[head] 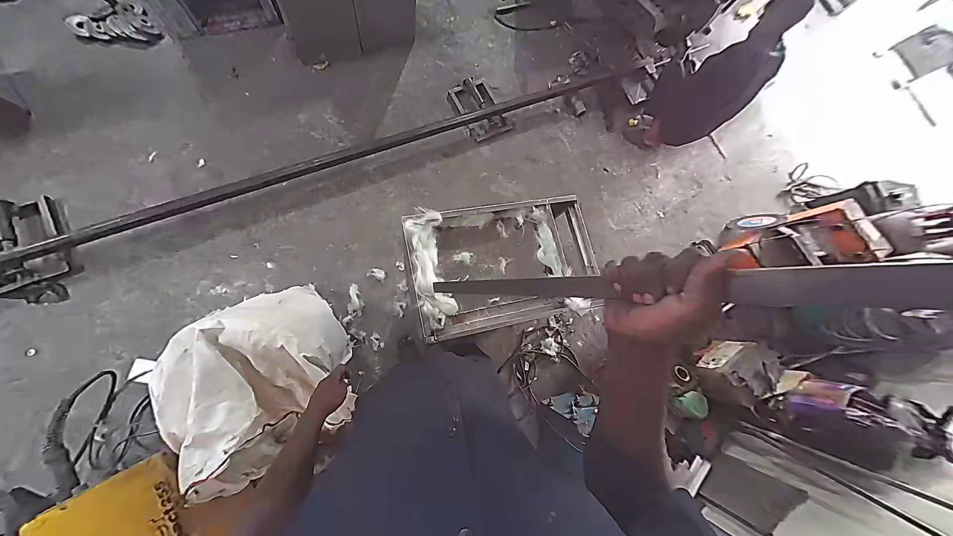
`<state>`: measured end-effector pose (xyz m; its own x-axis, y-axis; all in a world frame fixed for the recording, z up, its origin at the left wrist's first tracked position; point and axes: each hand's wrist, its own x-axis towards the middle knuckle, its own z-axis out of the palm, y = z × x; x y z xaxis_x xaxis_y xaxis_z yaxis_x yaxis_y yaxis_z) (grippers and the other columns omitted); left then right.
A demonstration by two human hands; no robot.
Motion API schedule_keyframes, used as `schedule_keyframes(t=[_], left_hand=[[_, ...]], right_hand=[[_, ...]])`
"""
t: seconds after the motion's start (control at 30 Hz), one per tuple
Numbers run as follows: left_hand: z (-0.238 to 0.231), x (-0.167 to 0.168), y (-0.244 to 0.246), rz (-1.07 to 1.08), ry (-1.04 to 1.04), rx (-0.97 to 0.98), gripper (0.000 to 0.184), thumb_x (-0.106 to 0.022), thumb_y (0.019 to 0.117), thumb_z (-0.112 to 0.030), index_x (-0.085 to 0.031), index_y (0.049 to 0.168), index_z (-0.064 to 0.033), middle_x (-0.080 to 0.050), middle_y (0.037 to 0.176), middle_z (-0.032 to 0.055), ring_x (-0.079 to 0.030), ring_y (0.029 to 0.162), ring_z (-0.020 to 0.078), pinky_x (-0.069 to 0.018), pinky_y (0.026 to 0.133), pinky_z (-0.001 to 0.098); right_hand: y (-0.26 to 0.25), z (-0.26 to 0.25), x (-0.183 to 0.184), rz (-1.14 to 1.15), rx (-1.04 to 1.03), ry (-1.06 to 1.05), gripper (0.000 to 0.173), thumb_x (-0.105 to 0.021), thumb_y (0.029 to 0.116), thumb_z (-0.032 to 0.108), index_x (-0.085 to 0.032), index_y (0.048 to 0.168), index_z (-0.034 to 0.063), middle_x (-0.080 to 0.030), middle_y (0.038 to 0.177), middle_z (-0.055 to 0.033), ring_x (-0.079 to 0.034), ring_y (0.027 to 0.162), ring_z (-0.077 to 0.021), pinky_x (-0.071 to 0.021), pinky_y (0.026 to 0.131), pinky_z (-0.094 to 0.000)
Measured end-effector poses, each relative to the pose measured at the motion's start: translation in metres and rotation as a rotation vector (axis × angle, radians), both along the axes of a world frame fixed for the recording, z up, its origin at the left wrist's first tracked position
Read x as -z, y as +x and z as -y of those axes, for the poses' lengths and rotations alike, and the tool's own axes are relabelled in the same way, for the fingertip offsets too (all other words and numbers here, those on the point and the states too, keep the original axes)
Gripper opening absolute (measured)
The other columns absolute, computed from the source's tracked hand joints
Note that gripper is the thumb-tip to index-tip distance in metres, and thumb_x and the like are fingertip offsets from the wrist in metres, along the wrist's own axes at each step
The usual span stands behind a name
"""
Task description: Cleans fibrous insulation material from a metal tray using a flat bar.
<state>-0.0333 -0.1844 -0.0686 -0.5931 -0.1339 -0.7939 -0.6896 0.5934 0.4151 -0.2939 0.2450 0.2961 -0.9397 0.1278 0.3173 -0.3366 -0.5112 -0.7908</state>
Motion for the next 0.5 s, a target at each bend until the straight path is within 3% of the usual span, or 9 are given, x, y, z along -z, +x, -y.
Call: schedule_keyframes(t=[0.1, 0.17, 0.23, 0.27, 0.33, 0.37, 0.43, 0.5], left_hand=[[0.007, 0.007, 0.019, 0.058, -0.042, -0.045, 0.038, -0.054, 0.104, -0.024, -0.056, 0.137, -0.0045, -0.067, 0.124, 0.0237, -0.069, 0.111, 0.0397, -0.0538, 0.097, 0.0635], [0.01, 0.01, 0.032, 0.094, -0.054, -0.068, 0.041, -0.058, 0.1023, -0.028, -0.057, 0.133, -0.0008, -0.067, 0.121, 0.0268, -0.068, 0.11, 0.0426, -0.0526, 0.096, 0.065], [0.012, 0.014, 0.046, 0.144, -0.044, -0.079, 0.042, -0.056, 0.1041, -0.034, -0.061, 0.127, 0.0021, -0.068, 0.117, 0.0275, -0.069, 0.107, 0.0428, -0.0532, 0.095, 0.0643], [0.013, 0.013, 0.051, 0.183, -0.033, -0.089, 0.046, -0.054, 0.1057, -0.039, -0.062, 0.124, 0.0029, -0.07, 0.114, 0.0264, -0.07, 0.104, 0.0409, -0.0538, 0.095, 0.0626], [0.013, 0.012, 0.057, 0.244, -0.02, -0.111, 0.057, -0.048, 0.1067, -0.051, -0.067, 0.115, 0.0026, -0.074, 0.102, 0.0218, -0.074, 0.092, 0.0355, -0.0579, 0.088, 0.0579], [0.014, 0.009, 0.062, 0.259, -0.034, -0.097, 0.06, -0.048, 0.1062, -0.053, -0.069, 0.109, 0.0027, -0.074, 0.097, 0.0223, -0.073, 0.089, 0.037, -0.0563, 0.086, 0.0604], [0.013, 0.006, 0.062, 0.257, -0.113, -0.045, 0.049, -0.053, 0.102, -0.046, -0.071, 0.099, -0.0008, -0.073, 0.094, 0.0217, -0.071, 0.092, 0.0396, -0.0541, 0.084, 0.0646], [0.01, 0.005, 0.061, 0.251, -0.21, -0.029, 0.035, -0.062, 0.095, -0.036, -0.071, 0.1, -0.0018, -0.072, 0.102, 0.0238, -0.07, 0.102, 0.0427, -0.0531, 0.086, 0.0684]], right_hand=[[0.004, -0.006, -0.016, 0.036, 0.047, 0.046, 0.055, -0.03, 0.1099, 0.046, -0.042, 0.062, 0.0206, -0.032, 0.047, 0.0062, -0.036, 0.04, -0.0098, -0.0386, 0.044, -0.0286], [0.009, -0.002, -0.003, 0.08, 0.038, 0.082, 0.053, -0.035, 0.1088, 0.048, -0.047, 0.064, 0.0222, -0.037, 0.049, 0.0081, -0.04, 0.043, -0.0079, -0.0429, 0.048, -0.0281], [0.016, 0.011, 0.027, 0.127, 0.018, 0.132, 0.051, -0.041, 0.1061, 0.055, -0.051, 0.066, 0.0248, -0.041, 0.051, 0.0105, -0.043, 0.046, -0.0055, -0.0457, 0.051, -0.0264], [0.019, 0.018, 0.037, 0.115, 0.007, 0.124, 0.052, -0.042, 0.106, 0.055, -0.047, 0.064, 0.0244, -0.036, 0.05, 0.0105, -0.04, 0.045, -0.0058, -0.0422, 0.051, -0.0263], [0.018, 0.019, 0.033, 0.069, -0.028, 0.108, 0.054, -0.043, 0.1058, 0.055, -0.046, 0.061, 0.0241, -0.035, 0.049, 0.0108, -0.038, 0.043, -0.0051, -0.0402, 0.049, -0.0248], [0.019, 0.014, 0.024, 0.054, -0.034, 0.106, 0.054, -0.042, 0.1061, 0.054, -0.046, 0.062, 0.0237, -0.035, 0.049, 0.0103, -0.039, 0.043, -0.0055, -0.0409, 0.049, -0.0254], [0.011, -0.002, 0.001, 0.024, -0.021, 0.096, 0.052, -0.04, 0.1071, 0.05, -0.046, 0.063, 0.0226, -0.036, 0.05, 0.0088, -0.039, 0.044, -0.0072, -0.0417, 0.049, -0.0275], [-0.002, -0.017, -0.015, -0.007, 0.024, 0.077, 0.054, -0.034, 0.1093, 0.046, -0.045, 0.063, 0.0209, -0.035, 0.048, 0.0073, -0.038, 0.041, -0.0085, -0.0408, 0.045, -0.0276]])
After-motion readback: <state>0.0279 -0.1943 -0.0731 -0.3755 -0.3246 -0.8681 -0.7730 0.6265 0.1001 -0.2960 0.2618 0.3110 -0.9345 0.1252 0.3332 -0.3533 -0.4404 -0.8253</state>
